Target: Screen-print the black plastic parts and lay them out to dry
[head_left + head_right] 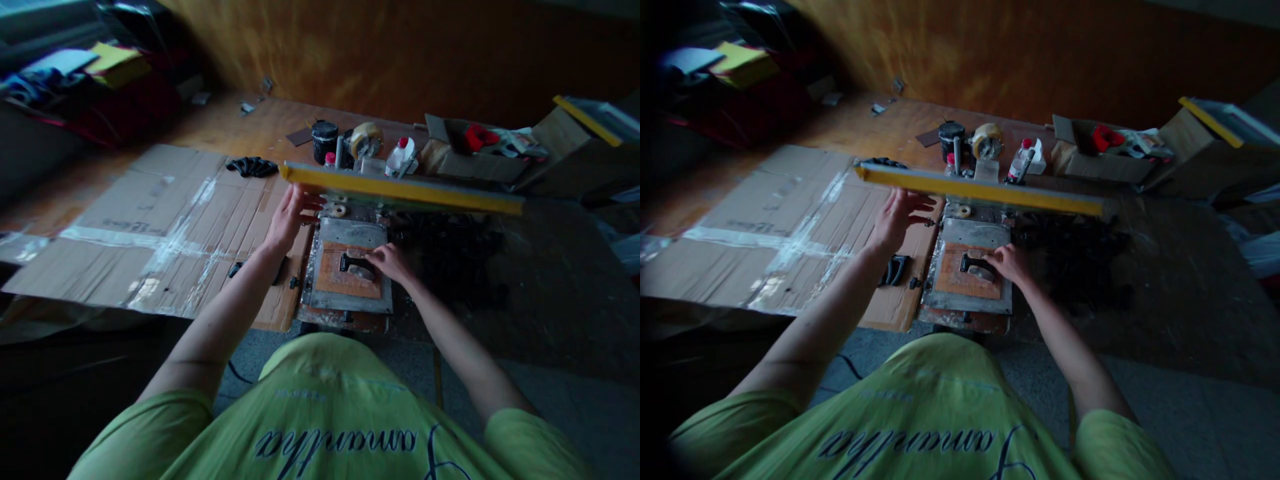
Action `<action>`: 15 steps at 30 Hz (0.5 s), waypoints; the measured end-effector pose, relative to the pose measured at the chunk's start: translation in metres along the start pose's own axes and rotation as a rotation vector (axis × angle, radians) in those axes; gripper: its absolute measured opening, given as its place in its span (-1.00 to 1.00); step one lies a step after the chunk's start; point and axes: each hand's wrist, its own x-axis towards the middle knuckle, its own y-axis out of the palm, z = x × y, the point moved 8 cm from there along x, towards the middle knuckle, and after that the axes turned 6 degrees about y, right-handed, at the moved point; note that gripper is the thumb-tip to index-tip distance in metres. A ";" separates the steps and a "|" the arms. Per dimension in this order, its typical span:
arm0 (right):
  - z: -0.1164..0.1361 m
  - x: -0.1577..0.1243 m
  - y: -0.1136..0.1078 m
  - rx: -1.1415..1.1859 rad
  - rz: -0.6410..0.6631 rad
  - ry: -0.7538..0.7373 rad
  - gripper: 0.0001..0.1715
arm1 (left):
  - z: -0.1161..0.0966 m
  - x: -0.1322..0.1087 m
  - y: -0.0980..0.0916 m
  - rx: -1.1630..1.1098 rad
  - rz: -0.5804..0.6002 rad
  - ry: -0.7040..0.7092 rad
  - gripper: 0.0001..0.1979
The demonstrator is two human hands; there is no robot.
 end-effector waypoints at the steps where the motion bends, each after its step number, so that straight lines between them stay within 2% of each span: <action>1: 0.011 -0.006 0.014 -0.014 0.034 0.028 -0.75 | -0.003 0.006 0.003 -0.001 0.000 0.007 -0.41; 3: 0.027 -0.010 0.034 -0.053 0.134 0.074 -0.80 | -0.002 0.005 0.005 -0.016 -0.045 0.018 -0.43; 5: 0.031 -0.011 0.043 -0.030 0.238 0.176 -0.87 | 0.014 -0.015 0.010 -0.034 -0.075 -0.066 -0.45; 7: 0.033 -0.014 0.042 0.040 0.279 0.294 -0.87 | 0.054 -0.056 0.028 -0.024 0.065 -0.366 -0.43; 9: 0.048 -0.021 0.036 0.125 0.233 0.338 -0.85 | 0.098 -0.116 0.053 -0.003 0.316 -0.751 -0.40; 11: 0.078 -0.030 0.030 0.194 0.179 0.238 -0.85 | 0.121 -0.154 0.063 -0.061 0.356 -0.877 -0.43; 12: 0.095 -0.035 0.029 0.217 0.177 0.139 -0.86 | 0.128 -0.160 0.063 -0.106 0.303 -0.869 -0.47; 14: 0.117 -0.043 0.026 0.212 0.207 -0.055 -0.85 | 0.136 -0.157 0.052 -0.170 0.171 -0.817 -0.55; 15: 0.116 -0.044 0.023 0.188 0.221 -0.110 -0.82 | 0.139 -0.151 0.040 -0.170 0.107 -0.791 -0.58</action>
